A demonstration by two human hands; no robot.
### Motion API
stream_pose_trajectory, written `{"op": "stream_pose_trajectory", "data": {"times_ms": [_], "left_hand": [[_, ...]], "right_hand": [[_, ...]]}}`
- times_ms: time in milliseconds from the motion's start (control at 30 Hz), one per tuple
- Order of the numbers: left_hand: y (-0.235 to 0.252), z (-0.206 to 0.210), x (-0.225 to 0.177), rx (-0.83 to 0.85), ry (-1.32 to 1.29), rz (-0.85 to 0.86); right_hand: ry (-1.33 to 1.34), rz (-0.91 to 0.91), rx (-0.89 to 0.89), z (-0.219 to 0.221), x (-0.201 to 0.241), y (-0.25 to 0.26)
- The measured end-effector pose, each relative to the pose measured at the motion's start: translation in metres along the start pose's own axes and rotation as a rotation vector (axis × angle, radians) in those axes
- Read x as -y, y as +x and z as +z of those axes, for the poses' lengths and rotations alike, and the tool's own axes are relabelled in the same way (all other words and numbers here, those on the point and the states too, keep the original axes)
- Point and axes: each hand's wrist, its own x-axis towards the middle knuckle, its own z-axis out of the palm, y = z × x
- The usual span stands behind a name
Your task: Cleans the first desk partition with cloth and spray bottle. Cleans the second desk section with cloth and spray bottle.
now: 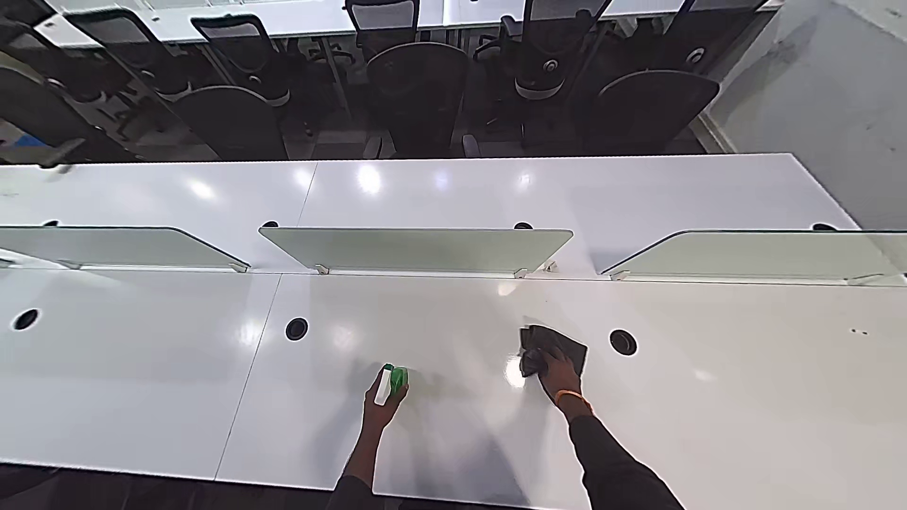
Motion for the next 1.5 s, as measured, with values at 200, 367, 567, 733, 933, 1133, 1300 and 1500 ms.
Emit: {"op": "stream_pose_trajectory", "data": {"times_ms": [200,367,567,733,933,1133,1300,1500], "left_hand": [[-0.001,0.0,0.0,0.001,-0.021,0.008],[-0.001,-0.001,0.0,0.013,-0.028,0.011],[0.0,-0.002,-0.001,0.032,-0.003,-0.017],[-0.007,-0.011,0.006,0.062,0.006,0.008],[-0.025,-0.026,0.024,0.1,-0.008,0.061],[-0.034,-0.037,0.043,0.146,0.015,0.107],[-0.042,-0.039,0.043,0.164,0.02,0.11],[-0.057,-0.029,0.045,0.135,0.01,0.065]], "right_hand": [[-0.035,0.181,0.029,0.019,0.04,-0.037],[-0.06,-0.131,0.186,0.056,0.106,-0.106],[-0.223,-0.413,0.349,0.075,0.103,-0.139],[-0.118,-0.239,0.188,0.055,0.028,-0.12],[-0.07,0.103,0.116,0.041,-0.016,-0.121],[-0.054,0.203,0.145,0.053,0.022,-0.142],[-0.094,0.009,0.214,0.076,0.065,-0.168],[-0.216,-0.327,0.411,0.087,0.108,-0.201]]}}
